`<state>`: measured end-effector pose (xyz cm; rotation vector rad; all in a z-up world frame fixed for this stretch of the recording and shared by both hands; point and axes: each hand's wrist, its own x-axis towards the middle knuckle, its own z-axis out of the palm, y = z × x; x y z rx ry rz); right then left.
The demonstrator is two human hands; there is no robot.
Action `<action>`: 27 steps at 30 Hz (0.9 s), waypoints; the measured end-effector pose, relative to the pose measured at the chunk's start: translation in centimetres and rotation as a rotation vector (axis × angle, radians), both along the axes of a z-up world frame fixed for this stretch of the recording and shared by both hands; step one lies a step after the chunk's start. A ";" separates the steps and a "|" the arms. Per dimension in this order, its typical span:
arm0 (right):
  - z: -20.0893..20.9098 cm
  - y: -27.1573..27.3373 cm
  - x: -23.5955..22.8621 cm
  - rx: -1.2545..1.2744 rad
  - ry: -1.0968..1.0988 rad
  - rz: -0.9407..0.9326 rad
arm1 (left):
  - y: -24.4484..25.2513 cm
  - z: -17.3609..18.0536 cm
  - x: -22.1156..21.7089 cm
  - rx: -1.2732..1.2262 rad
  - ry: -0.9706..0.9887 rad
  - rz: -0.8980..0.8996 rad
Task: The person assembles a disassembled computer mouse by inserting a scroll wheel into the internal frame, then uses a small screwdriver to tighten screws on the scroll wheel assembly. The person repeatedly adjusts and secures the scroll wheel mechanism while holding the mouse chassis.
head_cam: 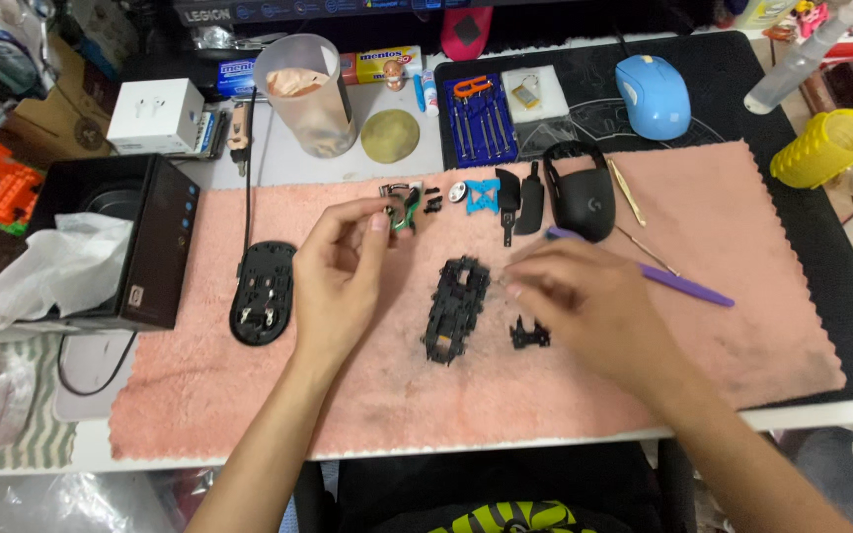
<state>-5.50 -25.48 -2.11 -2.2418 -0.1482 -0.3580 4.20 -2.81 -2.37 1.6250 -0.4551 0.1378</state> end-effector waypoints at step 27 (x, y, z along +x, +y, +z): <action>-2.7 -1.7 11.0 -0.284 -0.259 0.135 | 0.2 -2.7 1.0 -0.059 -0.103 0.000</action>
